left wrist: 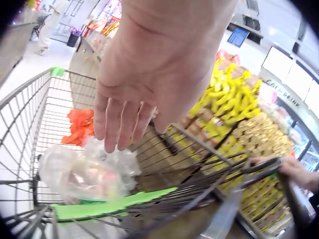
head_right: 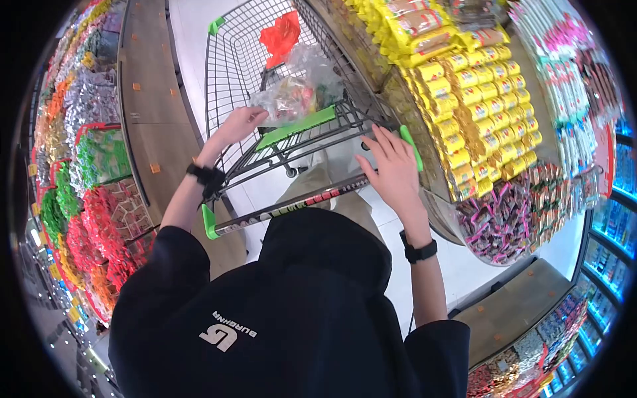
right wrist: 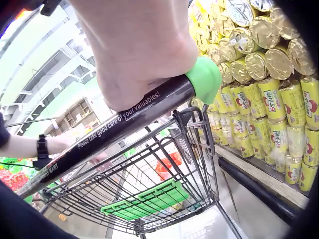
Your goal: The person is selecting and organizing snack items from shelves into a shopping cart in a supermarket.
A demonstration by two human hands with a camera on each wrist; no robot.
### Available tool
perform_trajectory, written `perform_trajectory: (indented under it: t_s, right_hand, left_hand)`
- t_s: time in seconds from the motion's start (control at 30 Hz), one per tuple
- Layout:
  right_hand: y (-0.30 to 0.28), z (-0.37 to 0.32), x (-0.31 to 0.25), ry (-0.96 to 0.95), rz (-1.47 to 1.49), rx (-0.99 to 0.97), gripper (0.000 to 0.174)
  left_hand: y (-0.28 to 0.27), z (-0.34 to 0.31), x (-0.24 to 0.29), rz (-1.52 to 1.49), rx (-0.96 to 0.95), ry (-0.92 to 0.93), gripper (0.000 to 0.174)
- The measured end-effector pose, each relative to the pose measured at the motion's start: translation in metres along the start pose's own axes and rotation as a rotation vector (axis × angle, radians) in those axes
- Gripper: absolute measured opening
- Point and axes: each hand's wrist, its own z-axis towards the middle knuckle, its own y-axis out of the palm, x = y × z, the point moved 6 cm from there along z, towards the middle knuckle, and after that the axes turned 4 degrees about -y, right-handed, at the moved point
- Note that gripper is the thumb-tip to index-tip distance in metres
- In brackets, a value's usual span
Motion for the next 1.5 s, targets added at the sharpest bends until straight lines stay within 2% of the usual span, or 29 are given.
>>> perform_trajectory:
  t_s: [0.13, 0.23, 0.33, 0.4, 0.43, 0.5, 0.6, 0.67, 0.73, 0.8, 0.9, 1.0, 1.03, 1.1, 1.13, 1.23, 1.33, 1.37, 1.47, 1.5]
  right_hand:
    - [0.000, 0.009, 0.001, 0.035, 0.023, -0.089, 0.037]
    - [0.003, 0.018, 0.002, 0.108, 0.045, -0.194, 0.041]
    - [0.009, 0.037, -0.011, 0.139, 0.158, -0.308, 0.044]
    - [0.012, 0.065, -0.039, 0.002, 0.167, -0.428, 0.041]
    - [0.021, 0.077, -0.049, -0.066, 0.177, -0.467, 0.040]
    - [0.036, 0.105, -0.072, -0.202, 0.231, -0.486, 0.033]
    - [0.081, 0.144, -0.097, -0.414, -0.047, -0.562, 0.025]
    - [0.116, 0.170, -0.105, -0.491, -0.031, -0.749, 0.027]
    - [0.167, 0.190, -0.101, -0.538, 0.045, -0.902, 0.017]
    - [0.235, 0.202, -0.089, -0.459, 0.055, -0.867, 0.015]
    - [0.321, 0.203, -0.072, -0.378, 0.100, -0.977, 0.018]
    - [0.351, 0.189, -0.052, -0.327, 0.039, -0.925, 0.024]
    - [0.361, 0.183, -0.038, -0.279, 0.015, -1.025, 0.027]
    - [0.361, 0.178, -0.009, -0.185, -0.035, -1.225, 0.052]
    - [0.359, 0.179, 0.002, -0.144, -0.025, -1.220, 0.055]
    - [0.355, 0.182, 0.025, -0.021, 0.011, -1.220, 0.065]
    - [0.342, 0.195, 0.028, 0.063, 0.053, -1.233, 0.065]
    - [0.341, 0.195, 0.029, 0.075, 0.054, -1.227, 0.063]
    - [0.341, 0.191, 0.033, 0.061, 0.019, -1.216, 0.060]
    - [0.342, 0.189, 0.034, 0.046, 0.001, -1.212, 0.059]
  left_hand:
    - [0.066, 0.090, -0.130, 0.230, -0.097, -0.104, 0.028]
    - [0.106, 0.138, -0.170, 0.222, -0.101, -0.060, 0.025]
    - [0.132, 0.161, -0.178, 0.173, -0.106, -0.004, 0.021]
    - [0.154, 0.174, -0.189, 0.065, -0.075, 0.048, 0.022]
    - [0.129, 0.165, -0.151, -0.016, -0.088, -0.027, 0.029]
    - [0.134, 0.175, -0.158, 0.106, 0.013, 0.025, 0.031]
    - [0.136, 0.189, -0.165, 0.251, 0.080, 0.127, 0.032]
    - [0.130, 0.191, -0.165, 0.347, 0.099, 0.171, 0.032]
    - [0.127, 0.196, -0.166, 0.310, 0.039, 0.122, 0.031]
    - [0.138, 0.203, -0.175, 0.271, -0.002, 0.096, 0.030]
    - [0.153, 0.211, -0.182, 0.223, -0.006, 0.112, 0.030]
    - [0.157, 0.212, -0.181, 0.319, -0.047, 0.173, 0.032]
    - [0.160, 0.212, -0.183, 0.341, -0.115, 0.150, 0.035]
    - [0.161, 0.215, -0.185, 0.290, 0.023, 0.133, 0.039]
    - [0.160, 0.214, -0.187, 0.266, 0.092, 0.124, 0.041]
    - [0.133, 0.207, -0.161, 0.213, 0.204, 0.307, 0.046]
    - [0.132, 0.208, -0.150, 0.229, -0.044, 0.276, 0.049]
    - [0.128, 0.203, -0.145, 0.178, 0.046, 0.359, 0.047]
    - [0.148, 0.201, -0.148, 0.429, -0.069, 0.401, 0.046]
    - [0.150, 0.198, -0.146, 0.358, -0.065, 0.407, 0.047]
